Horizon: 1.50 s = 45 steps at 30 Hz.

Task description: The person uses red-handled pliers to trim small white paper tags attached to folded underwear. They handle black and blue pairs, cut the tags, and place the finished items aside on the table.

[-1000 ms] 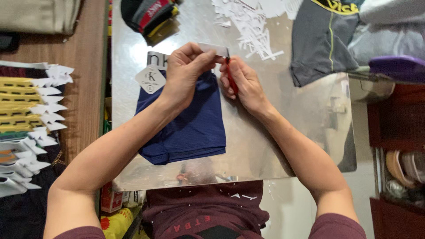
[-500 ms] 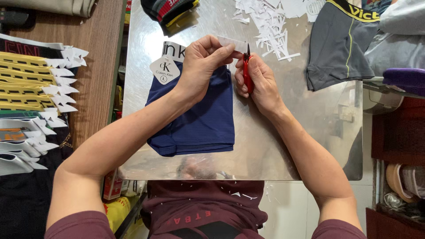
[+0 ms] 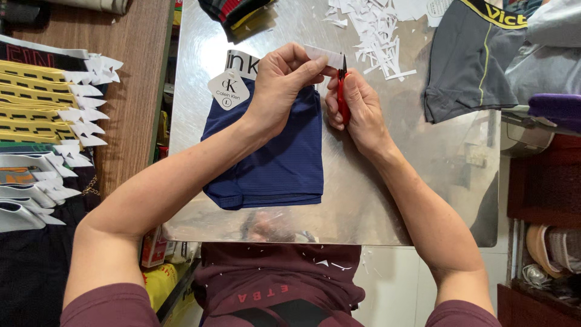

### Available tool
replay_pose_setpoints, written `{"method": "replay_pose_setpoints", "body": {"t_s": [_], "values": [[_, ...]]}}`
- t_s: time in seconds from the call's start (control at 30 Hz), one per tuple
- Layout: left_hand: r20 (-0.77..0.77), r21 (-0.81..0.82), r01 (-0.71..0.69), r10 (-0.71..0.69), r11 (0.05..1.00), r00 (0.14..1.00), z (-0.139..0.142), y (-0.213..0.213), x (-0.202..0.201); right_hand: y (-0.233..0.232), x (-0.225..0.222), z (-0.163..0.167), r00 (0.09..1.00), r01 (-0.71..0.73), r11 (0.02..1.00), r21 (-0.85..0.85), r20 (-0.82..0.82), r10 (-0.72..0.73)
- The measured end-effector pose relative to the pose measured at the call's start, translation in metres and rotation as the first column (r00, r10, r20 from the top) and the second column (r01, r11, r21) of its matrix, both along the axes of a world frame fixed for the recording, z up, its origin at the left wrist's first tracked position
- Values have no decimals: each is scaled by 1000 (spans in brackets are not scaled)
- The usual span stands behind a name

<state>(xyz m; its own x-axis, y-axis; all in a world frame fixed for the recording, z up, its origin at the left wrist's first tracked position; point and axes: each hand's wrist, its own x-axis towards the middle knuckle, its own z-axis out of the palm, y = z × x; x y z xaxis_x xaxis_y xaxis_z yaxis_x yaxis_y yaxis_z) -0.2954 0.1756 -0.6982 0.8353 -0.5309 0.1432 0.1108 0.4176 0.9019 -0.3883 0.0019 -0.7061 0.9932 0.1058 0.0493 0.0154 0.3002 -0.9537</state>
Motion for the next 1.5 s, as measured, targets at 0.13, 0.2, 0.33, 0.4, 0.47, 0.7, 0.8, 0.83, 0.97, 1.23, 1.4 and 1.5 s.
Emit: {"method": "replay_pose_setpoints", "body": {"t_s": [0.13, 0.2, 0.33, 0.4, 0.47, 0.7, 0.8, 0.83, 0.97, 1.23, 1.4, 1.5], "values": [[-4, 9, 1, -1, 1000, 1000, 0, 1, 2, -1, 1, -2, 1000, 4, 1000, -4, -8, -4], [-14, 7, 4, -4, 1000, 1000, 0, 1, 2, -1, 1, -2, 1000, -1, 1000, -3, -16, 1], [-21, 8, 21, -21, 1000, 1000, 0, 1, 3, -4, -1, 2, 1000, -8, 1000, -25, -27, 7], [-33, 1, 24, -24, 1000, 999, 0, 1, 3, -6, -1, 5, 999, -11, 998, -60, -31, 9], [-25, 5, 29, -29, 1000, 999, 1, 2, 4, -8, -1, 7, 999, -18, 994, -106, -34, 14], [3, 21, 46, -46, 999, 999, 3, 4, 6, -16, 1, 9, 996, -52, 996, -79, -71, 46], [-1, 36, 52, -52, 998, 999, 3, 4, 6, -20, 1, 10, 995, -69, 991, -114, -74, 61], [-5, 43, 55, -54, 998, 999, 3, 4, 6, -21, 1, 10, 995, -71, 990, -126, -76, 62], [-15, 37, 68, -68, 997, 998, 3, 4, 7, -25, 1, 12, 994, -85, 985, -148, -83, 74], [20, 100, 80, -82, 992, 996, 0, 4, 8, -30, 3, 12, 990, -115, 979, -167, -103, 99], [25, 117, 76, -80, 990, 997, -1, 4, 8, -32, 3, 14, 986, -142, 976, -163, -115, 124], [56, 141, 76, -85, 987, 995, 3, 5, 7, -34, 3, 16, 987, -141, 966, -216, -103, 121]]}}
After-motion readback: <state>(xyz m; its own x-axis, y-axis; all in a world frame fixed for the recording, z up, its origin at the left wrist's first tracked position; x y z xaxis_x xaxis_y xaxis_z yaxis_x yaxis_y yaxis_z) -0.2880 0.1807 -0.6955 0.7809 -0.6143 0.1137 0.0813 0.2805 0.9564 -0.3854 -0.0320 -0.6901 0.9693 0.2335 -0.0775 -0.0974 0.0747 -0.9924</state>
